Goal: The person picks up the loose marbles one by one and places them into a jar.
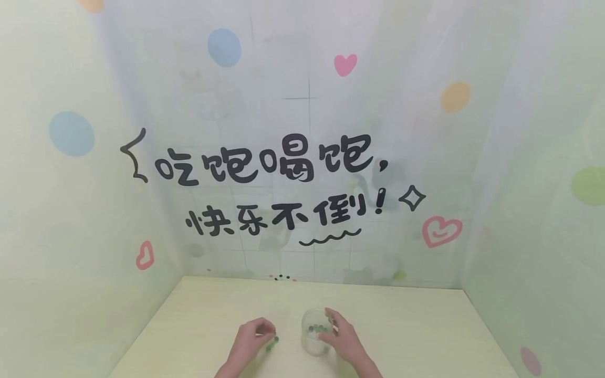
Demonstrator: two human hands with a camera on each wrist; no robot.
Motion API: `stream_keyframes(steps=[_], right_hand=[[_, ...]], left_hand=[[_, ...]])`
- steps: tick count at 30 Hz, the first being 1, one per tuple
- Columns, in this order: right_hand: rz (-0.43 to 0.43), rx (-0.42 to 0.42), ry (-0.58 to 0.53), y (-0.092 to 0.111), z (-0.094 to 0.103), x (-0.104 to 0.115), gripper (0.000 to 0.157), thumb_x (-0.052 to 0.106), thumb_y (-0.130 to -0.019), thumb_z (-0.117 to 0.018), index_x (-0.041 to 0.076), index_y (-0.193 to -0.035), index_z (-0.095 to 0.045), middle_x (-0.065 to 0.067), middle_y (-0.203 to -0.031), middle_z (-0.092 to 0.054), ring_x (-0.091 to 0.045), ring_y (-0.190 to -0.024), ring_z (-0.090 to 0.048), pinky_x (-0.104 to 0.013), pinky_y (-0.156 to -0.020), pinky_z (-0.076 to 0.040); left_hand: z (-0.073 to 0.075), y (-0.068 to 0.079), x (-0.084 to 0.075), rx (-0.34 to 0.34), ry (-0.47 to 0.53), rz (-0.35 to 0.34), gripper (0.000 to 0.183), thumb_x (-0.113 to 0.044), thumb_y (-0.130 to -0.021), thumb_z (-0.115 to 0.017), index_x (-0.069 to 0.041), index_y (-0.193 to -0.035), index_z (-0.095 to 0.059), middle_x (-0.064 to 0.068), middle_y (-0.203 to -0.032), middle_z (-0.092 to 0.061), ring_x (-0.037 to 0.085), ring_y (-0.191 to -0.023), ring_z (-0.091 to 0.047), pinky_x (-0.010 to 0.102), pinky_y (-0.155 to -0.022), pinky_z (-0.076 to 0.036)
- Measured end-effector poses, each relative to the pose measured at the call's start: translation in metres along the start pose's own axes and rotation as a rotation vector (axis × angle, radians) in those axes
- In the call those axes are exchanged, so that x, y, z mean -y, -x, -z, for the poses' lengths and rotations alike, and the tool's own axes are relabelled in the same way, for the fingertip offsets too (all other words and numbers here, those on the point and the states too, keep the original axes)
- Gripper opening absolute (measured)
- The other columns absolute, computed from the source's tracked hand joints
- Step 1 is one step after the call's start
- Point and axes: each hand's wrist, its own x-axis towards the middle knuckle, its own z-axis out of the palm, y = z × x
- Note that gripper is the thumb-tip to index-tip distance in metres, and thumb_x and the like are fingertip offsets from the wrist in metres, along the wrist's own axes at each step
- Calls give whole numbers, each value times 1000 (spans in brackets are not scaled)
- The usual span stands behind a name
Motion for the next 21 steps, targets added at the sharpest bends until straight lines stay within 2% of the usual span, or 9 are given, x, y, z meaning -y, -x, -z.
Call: stream_keyframes(steps=[8, 15, 21], right_hand=[[-1, 4, -4, 0, 1, 1, 68, 17, -90, -73, -6, -145, -40, -34, -148, -42, -55, -133, -43, -59, -106, -46], [-10, 20, -14, 1, 2, 3, 75, 27, -89, -74, -7, -146, -38, -35, -148, -41, -55, -133, -44, -59, -106, -46], [-13, 15, -15, 0, 2, 2, 71, 21, -90, -74, -7, -145, -39, -35, -148, -41, -55, -133, -44, -59, -106, -46]], left_hand=[[0, 3, 5, 8, -1, 31, 9, -3, -83, -75, -8, -90, -70, 0, -85, -72, 8, -77, -64, 19, -68, -56], [-1, 5, 8, 15, 20, 76, 10, -3, -83, -75, -6, -91, -70, 1, -84, -71, 9, -77, -64, 21, -67, -57], [-3, 7, 10, 1, -7, 102, 10, -3, -82, -77, -6, -88, -70, -1, -82, -70, 8, -74, -63, 21, -65, -56]])
